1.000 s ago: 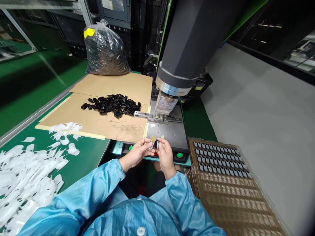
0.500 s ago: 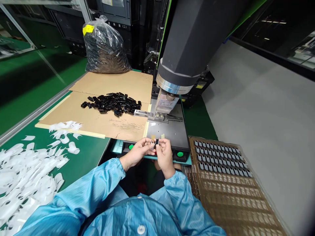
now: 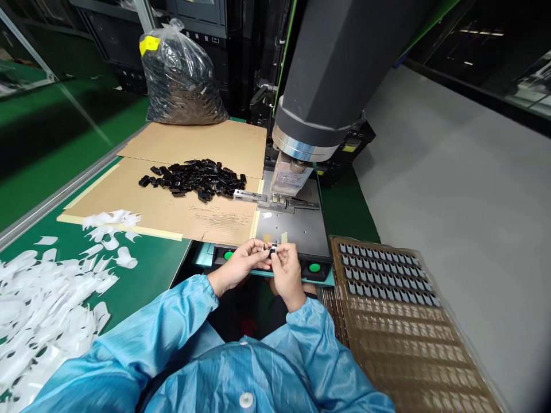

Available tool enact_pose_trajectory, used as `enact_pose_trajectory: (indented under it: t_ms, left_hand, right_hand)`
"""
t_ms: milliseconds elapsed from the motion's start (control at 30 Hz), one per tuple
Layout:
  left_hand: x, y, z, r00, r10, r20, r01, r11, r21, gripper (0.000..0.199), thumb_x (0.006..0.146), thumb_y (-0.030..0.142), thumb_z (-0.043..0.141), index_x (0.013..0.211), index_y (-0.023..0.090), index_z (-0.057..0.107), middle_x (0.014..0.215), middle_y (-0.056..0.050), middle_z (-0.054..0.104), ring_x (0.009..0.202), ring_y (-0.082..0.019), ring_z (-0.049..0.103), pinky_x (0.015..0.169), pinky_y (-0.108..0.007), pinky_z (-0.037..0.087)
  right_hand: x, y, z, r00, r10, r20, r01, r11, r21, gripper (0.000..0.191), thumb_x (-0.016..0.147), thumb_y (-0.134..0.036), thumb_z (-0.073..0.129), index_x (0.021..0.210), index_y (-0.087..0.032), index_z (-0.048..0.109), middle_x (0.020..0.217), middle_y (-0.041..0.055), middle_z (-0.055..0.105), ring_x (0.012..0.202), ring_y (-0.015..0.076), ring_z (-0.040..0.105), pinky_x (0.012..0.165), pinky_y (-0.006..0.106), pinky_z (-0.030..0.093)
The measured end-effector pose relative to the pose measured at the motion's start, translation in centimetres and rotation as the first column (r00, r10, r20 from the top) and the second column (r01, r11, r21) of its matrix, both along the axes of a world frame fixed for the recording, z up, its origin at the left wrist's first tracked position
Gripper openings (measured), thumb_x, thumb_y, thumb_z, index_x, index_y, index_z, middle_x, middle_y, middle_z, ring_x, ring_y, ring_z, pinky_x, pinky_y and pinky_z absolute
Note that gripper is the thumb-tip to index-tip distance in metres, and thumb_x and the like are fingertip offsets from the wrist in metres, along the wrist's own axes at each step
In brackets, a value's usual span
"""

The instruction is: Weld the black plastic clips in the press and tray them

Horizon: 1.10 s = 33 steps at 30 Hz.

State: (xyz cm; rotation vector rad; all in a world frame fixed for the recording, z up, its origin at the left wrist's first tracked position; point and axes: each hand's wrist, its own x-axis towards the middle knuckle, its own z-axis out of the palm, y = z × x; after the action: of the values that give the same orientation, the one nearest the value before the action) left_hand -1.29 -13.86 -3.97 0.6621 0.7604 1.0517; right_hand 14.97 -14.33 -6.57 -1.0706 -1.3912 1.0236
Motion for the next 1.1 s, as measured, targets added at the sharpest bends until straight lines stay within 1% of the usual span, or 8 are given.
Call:
enact_pose_trajectory:
  t_ms: [100,267,433,667,867,933,1000,1100]
  left_hand:
    - [-0.1,0.0,0.0,1.000,-0.012,0.011,0.012,1.000,0.026,0.043,0.079,0.040,0.095,0.103,0.016,0.068,0.100,-0.005,0.073,0.084,-0.016,0.075,0.082,-0.032,0.066]
    - [-0.2,-0.1,0.0,0.999,-0.033,0.011,0.032,0.997,0.070,0.040,0.082,0.038,0.092,0.106,0.017,0.068,0.100,-0.004,0.073,0.085,-0.016,0.075,0.084,-0.033,0.066]
    - [-0.3,-0.2,-0.1,0.999,-0.048,0.010,0.047,0.995,0.083,0.039,0.084,0.037,0.091,0.108,0.017,0.069,0.099,-0.004,0.073,0.086,-0.017,0.076,0.085,-0.033,0.065]
    - [-0.3,-0.2,-0.2,0.999,-0.051,0.001,0.051,0.995,0.088,0.037,0.084,0.036,0.091,0.108,0.017,0.068,0.101,-0.004,0.072,0.085,-0.016,0.075,0.085,-0.033,0.065]
    - [-0.4,-0.2,-0.2,0.998,-0.055,0.011,0.054,0.995,0.087,0.036,0.084,0.035,0.090,0.107,0.018,0.069,0.102,-0.004,0.071,0.088,-0.018,0.075,0.087,-0.035,0.065]
    - [-0.4,-0.2,-0.1,0.998,-0.059,0.027,0.057,0.995,0.081,0.034,0.084,0.035,0.090,0.106,0.018,0.070,0.103,-0.005,0.071,0.090,-0.019,0.075,0.088,-0.036,0.065]
    - [-0.4,-0.2,0.0,0.997,-0.063,0.043,0.060,0.996,0.073,0.033,0.084,0.035,0.089,0.106,0.018,0.070,0.103,-0.006,0.071,0.090,-0.019,0.073,0.087,-0.035,0.064]
    - [-0.3,-0.1,0.0,0.997,-0.047,0.068,0.043,0.998,0.047,0.032,0.086,0.037,0.087,0.103,0.017,0.070,0.106,-0.007,0.070,0.092,-0.018,0.071,0.085,-0.033,0.063]
  right_hand:
    - [0.2,-0.3,-0.1,0.997,-0.008,0.076,0.002,0.997,0.072,0.013,0.105,-0.034,0.062,0.111,-0.027,0.053,0.114,0.0072,0.074,0.106,0.0226,0.077,0.097,0.040,0.065]
    - [0.7,-0.6,-0.3,0.973,-0.038,0.226,-0.003,0.984,0.178,0.009,0.107,-0.027,0.057,0.116,-0.027,0.055,0.136,0.0116,0.071,0.123,0.0259,0.073,0.104,0.046,0.062]
    - [0.9,-0.8,0.0,0.959,-0.057,0.278,-0.014,0.968,0.249,0.008,0.107,-0.023,0.055,0.114,-0.027,0.055,0.136,0.0114,0.071,0.127,0.0262,0.072,0.104,0.046,0.063]
    - [0.9,-0.8,0.1,0.958,-0.060,0.281,-0.018,0.963,0.269,0.007,0.108,-0.023,0.054,0.114,-0.027,0.055,0.138,0.0123,0.070,0.125,0.0254,0.073,0.103,0.045,0.064]
    - [0.7,-1.1,0.1,0.957,-0.067,0.282,-0.006,0.968,0.251,0.008,0.108,-0.025,0.056,0.115,-0.027,0.055,0.138,0.0118,0.071,0.124,0.0253,0.073,0.101,0.044,0.064]
    - [0.6,-1.2,0.2,0.962,-0.079,0.261,0.017,0.972,0.234,0.013,0.107,-0.025,0.058,0.120,-0.027,0.054,0.138,0.0120,0.071,0.123,0.0249,0.073,0.100,0.043,0.065]
    - [0.4,-1.3,0.3,0.966,-0.090,0.241,0.036,0.975,0.220,0.022,0.107,-0.025,0.059,0.128,-0.027,0.052,0.137,0.0126,0.071,0.123,0.0244,0.073,0.101,0.043,0.065]
    - [0.3,-1.2,0.4,0.954,-0.128,0.271,0.059,0.967,0.249,0.032,0.106,-0.024,0.061,0.135,-0.027,0.051,0.135,0.0129,0.072,0.123,0.0248,0.074,0.102,0.045,0.064]
